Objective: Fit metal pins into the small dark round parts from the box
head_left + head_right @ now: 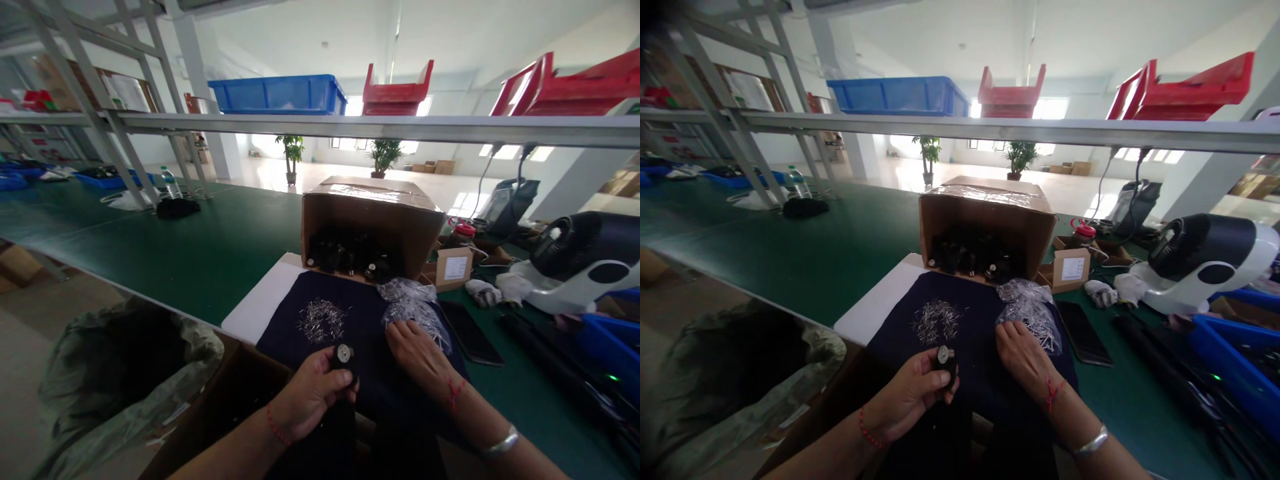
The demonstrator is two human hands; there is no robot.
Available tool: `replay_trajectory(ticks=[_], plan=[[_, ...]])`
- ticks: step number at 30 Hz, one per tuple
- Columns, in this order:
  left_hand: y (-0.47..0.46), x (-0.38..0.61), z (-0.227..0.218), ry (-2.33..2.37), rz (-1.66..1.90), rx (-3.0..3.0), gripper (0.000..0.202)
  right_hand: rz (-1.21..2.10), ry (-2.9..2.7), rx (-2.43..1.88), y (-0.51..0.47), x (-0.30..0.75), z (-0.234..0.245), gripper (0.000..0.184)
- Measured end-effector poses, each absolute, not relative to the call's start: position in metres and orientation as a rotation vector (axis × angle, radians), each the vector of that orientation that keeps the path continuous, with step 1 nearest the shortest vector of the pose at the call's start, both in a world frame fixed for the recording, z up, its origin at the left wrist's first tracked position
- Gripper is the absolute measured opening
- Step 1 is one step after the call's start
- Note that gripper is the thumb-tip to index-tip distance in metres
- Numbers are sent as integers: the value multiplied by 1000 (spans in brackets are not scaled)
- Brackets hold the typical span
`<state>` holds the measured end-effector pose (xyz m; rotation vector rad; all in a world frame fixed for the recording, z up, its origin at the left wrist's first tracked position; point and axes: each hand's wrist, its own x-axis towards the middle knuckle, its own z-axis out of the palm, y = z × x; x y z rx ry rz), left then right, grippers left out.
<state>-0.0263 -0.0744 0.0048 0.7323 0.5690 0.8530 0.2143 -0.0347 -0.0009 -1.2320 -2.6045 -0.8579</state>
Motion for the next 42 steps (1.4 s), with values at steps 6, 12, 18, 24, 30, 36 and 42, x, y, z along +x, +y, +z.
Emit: replay_trajectory(ticks=[6,12,18,24,30,36,42], plan=[[-68,-22,-5,470,942,476,33,-263,-1951,-1333,-74,199,7,17],[-72,-17,-4,434,938,434,29,155,-1633,-1210,-105,161,-2,10],[-74,-14,-6,397,950,472,26,279,-1516,-1207,-107,152,-9,12],[-73,-12,-6,381,950,477,27,396,-1497,-1182,-112,152,-10,16],[-71,-12,-3,381,922,533,29,417,-1532,-1190,-111,155,-16,17],[-52,-10,-1,573,764,822,27,143,-1872,-1218,-97,167,-24,21],[-27,-3,-7,661,545,975,25,-157,-2200,-1310,-93,178,-30,36]])
